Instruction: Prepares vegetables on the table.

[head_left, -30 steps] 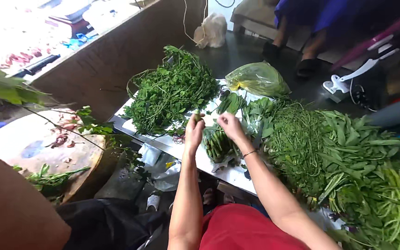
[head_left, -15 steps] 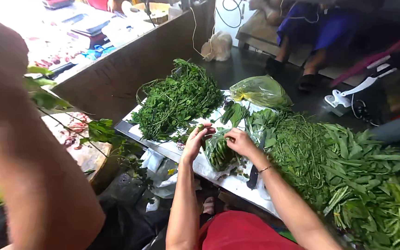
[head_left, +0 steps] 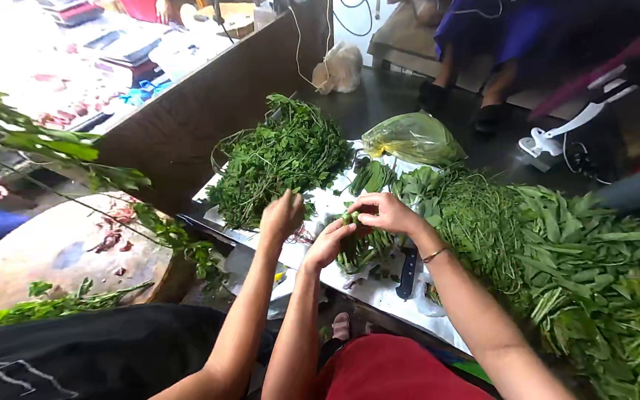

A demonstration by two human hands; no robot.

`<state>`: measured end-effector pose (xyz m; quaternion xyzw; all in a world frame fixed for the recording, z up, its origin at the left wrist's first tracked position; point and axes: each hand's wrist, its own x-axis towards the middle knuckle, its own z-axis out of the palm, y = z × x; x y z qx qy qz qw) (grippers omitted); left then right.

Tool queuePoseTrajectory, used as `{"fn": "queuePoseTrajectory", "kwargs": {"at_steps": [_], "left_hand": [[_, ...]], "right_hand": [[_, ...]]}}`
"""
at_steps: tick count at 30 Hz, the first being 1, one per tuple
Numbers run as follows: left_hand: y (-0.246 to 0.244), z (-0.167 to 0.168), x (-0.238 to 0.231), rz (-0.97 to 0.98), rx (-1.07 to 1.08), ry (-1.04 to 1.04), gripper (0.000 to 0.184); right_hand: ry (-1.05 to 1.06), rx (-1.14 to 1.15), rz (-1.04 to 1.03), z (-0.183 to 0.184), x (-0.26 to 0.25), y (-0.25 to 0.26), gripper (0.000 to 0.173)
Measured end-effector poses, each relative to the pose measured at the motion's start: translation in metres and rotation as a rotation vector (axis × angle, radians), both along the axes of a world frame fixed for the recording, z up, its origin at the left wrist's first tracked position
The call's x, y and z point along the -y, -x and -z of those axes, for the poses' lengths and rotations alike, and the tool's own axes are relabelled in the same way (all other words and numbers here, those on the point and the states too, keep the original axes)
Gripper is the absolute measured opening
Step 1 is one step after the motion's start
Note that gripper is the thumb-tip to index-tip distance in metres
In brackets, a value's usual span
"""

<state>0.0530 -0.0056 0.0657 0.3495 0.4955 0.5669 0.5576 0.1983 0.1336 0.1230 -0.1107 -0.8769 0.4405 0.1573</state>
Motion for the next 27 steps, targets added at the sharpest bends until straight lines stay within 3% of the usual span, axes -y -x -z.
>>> {"fn": "queuePoseTrajectory", "kwargs": {"at_steps": [4, 7, 13, 16, 20, 24, 27], "left_hand": [[0.030, 0.058, -0.006, 0.125, -0.009, -0.156, 0.037], [0.001, 0.021, -0.002, 0.016, 0.039, -0.011, 0.032], [-0.010, 0.020, -0.002, -0.167, 0.055, 0.036, 0.029], [-0.007, 0.024, 0.002, -0.341, 0.167, 0.044, 0.032], [-0.006, 0.025, 0.007, -0.480, 0.140, 0.021, 0.031], [-0.014, 0.018, 0.007, -0.498, 0.165, 0.003, 0.030], [-0.025, 0.005, 0.006, -0.477, 0.250, -0.011, 0.030]], "right_hand": [[0.178, 0.061, -0.010, 0.007, -0.006, 0.003, 0.020], [0.174, 0.031, -0.022, 0.029, -0.015, 0.005, 0.019], [0.061, 0.052, 0.058, 0.051, -0.024, -0.002, 0.022], [0.079, 0.239, 0.259, 0.077, -0.032, -0.014, 0.024], [0.015, 0.640, 0.514, 0.112, -0.021, -0.026, 0.023], [0.007, 0.718, 0.623, 0.126, -0.003, -0.026, 0.039], [-0.032, 0.723, 0.643, 0.138, -0.004, -0.022, 0.033]]}}
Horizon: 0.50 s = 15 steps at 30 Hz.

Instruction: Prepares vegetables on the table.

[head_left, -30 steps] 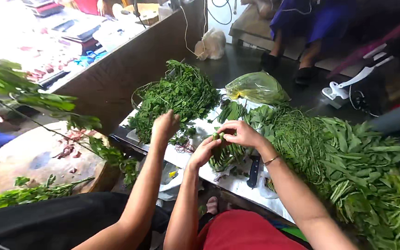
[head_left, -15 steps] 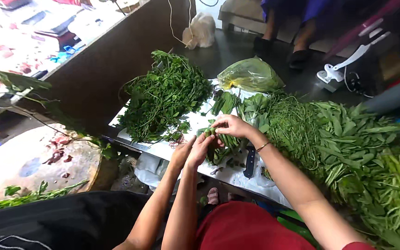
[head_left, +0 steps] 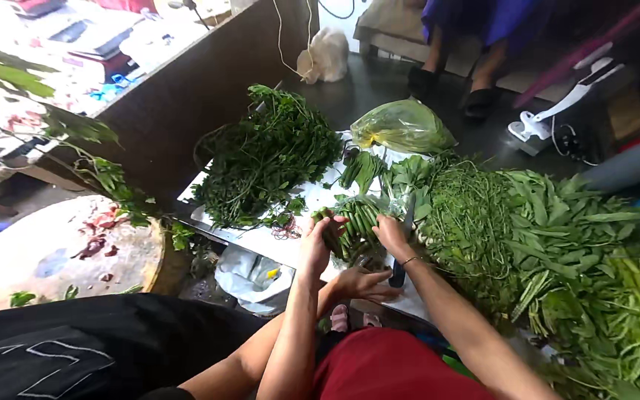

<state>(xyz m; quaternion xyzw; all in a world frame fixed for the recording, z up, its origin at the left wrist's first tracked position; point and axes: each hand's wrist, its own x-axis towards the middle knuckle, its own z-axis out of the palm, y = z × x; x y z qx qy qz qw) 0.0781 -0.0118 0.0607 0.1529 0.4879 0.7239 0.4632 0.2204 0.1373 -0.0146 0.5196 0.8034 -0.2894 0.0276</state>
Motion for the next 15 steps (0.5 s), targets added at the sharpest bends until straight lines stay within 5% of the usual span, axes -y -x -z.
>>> {"fn": "queuePoseTrajectory", "kwargs": {"at_steps": [4, 10, 15], "left_hand": [[-0.008, -0.011, 0.000, 0.045, 0.080, -0.059, 0.030], [-0.029, -0.041, 0.008, 0.062, 0.026, -0.132, 0.032], [-0.056, -0.060, 0.008, 0.117, -0.033, -0.280, 0.041]], "right_hand": [[0.059, -0.115, 0.050, -0.027, -0.001, -0.008, 0.032], [-0.021, -0.697, -0.074, -0.141, 0.075, -0.056, 0.030], [-0.271, -0.828, -0.187, -0.152, 0.111, -0.060, 0.025]]}}
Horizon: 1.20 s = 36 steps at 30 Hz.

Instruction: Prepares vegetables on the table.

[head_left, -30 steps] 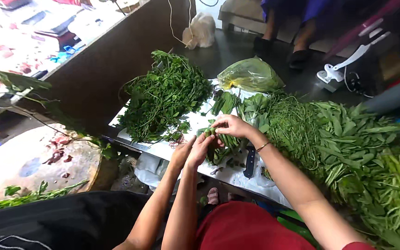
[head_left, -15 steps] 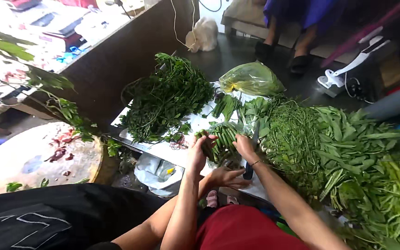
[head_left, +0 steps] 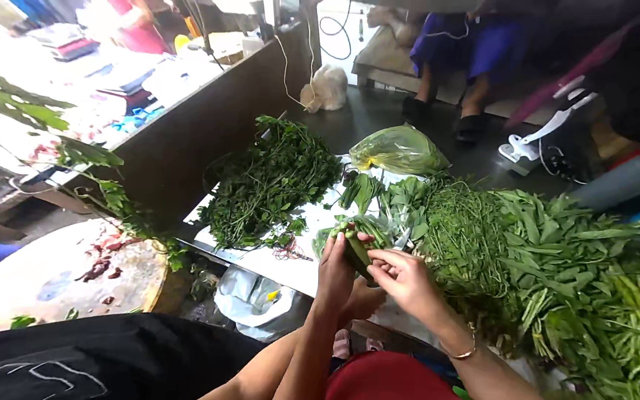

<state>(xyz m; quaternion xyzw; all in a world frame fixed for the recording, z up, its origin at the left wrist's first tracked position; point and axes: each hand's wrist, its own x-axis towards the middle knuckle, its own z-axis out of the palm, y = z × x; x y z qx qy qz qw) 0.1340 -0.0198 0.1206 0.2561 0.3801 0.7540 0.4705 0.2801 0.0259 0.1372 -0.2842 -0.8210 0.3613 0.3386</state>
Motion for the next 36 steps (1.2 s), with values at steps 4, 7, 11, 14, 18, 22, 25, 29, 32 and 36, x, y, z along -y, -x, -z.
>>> {"fn": "queuePoseTrajectory", "kwargs": {"at_steps": [4, 7, 11, 14, 18, 22, 25, 29, 32, 36], "left_hand": [[-0.013, 0.001, 0.003, 0.014, 0.025, -0.035, 0.043], [-0.019, 0.003, 0.010, 0.020, -0.056, -0.030, 0.040], [-0.027, -0.001, 0.020, -0.058, -0.203, 0.005, 0.036], [-0.023, 0.012, 0.037, -0.080, -0.240, 0.051, 0.035], [-0.004, 0.038, 0.069, -0.163, -0.306, 0.123, 0.033], [0.006, 0.063, 0.098, -0.196, -0.297, 0.204, 0.031], [0.004, 0.072, 0.113, -0.209, -0.292, 0.259, 0.031], [0.000, 0.075, 0.129, -0.219, -0.253, 0.280, 0.031], [0.000, 0.075, 0.140, -0.234, -0.241, 0.269, 0.031], [0.004, 0.077, 0.140, -0.267, -0.200, 0.288, 0.031]], "right_hand": [[-0.087, -0.011, 0.027, 0.008, 0.002, -0.001, 0.024], [-0.150, 0.030, 0.038, 0.009, 0.005, -0.006, 0.023], [-0.195, 0.060, -0.016, 0.012, 0.009, -0.009, 0.017], [0.065, 0.025, -0.118, 0.017, -0.004, -0.025, 0.021], [0.418, 0.086, 0.123, 0.057, -0.061, -0.038, 0.024], [0.527, 0.418, 0.036, 0.128, -0.096, -0.010, 0.029], [0.512, 0.542, -0.095, 0.153, -0.107, 0.027, 0.037], [0.742, 0.117, 0.104, 0.166, -0.152, 0.040, 0.056], [0.614, -0.109, 0.395, 0.154, -0.174, 0.030, 0.058], [0.438, 0.267, 0.212, 0.138, -0.137, 0.050, 0.034]]}}
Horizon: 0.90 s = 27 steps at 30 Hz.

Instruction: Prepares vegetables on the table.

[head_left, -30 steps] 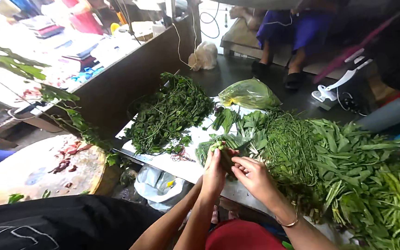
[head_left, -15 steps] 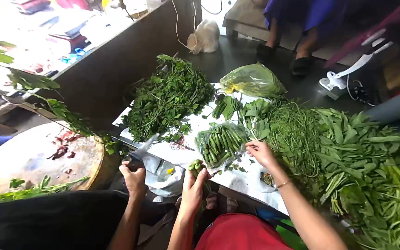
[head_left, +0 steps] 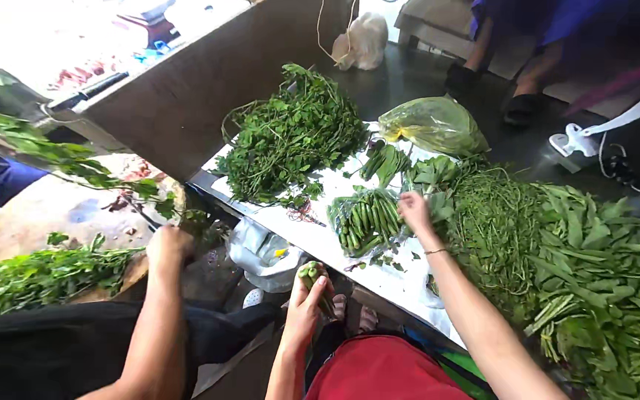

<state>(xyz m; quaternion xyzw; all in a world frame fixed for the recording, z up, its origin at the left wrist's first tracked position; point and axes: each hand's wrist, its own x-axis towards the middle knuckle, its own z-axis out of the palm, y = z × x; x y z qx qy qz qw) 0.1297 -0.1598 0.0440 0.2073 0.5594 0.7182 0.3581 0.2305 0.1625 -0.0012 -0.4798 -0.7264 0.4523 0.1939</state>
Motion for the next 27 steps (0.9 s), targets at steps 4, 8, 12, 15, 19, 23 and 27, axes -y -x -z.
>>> {"fn": "queuePoseTrajectory", "kwargs": {"at_steps": [4, 8, 12, 15, 19, 23, 27], "left_hand": [[0.006, 0.003, -0.017, 0.088, 0.027, -0.091, 0.029], [0.014, 0.004, -0.039, 0.196, 0.119, -0.219, 0.027], [0.022, 0.005, -0.055, 0.239, 0.121, -0.247, 0.028], [0.028, 0.004, -0.064, 0.240, 0.124, -0.236, 0.031], [0.028, 0.003, -0.074, 0.232, 0.140, -0.218, 0.036], [0.025, 0.002, -0.083, 0.269, 0.142, -0.279, 0.033], [0.028, 0.004, -0.086, 0.286, 0.074, -0.264, 0.035]], "right_hand": [[-0.134, 0.429, -0.268, 0.026, 0.046, 0.028, 0.044], [-0.158, 0.449, -0.186, 0.034, 0.044, 0.034, 0.042], [-0.018, 0.189, -0.107, 0.009, 0.044, 0.019, 0.037], [0.057, -0.241, -0.253, -0.023, 0.072, -0.003, 0.034], [0.003, -0.483, -0.434, -0.051, 0.123, -0.013, 0.030], [-0.190, -0.445, -0.412, -0.044, 0.137, -0.006, 0.030], [-0.225, -0.408, -0.393, -0.045, 0.140, -0.003, 0.029]]}}
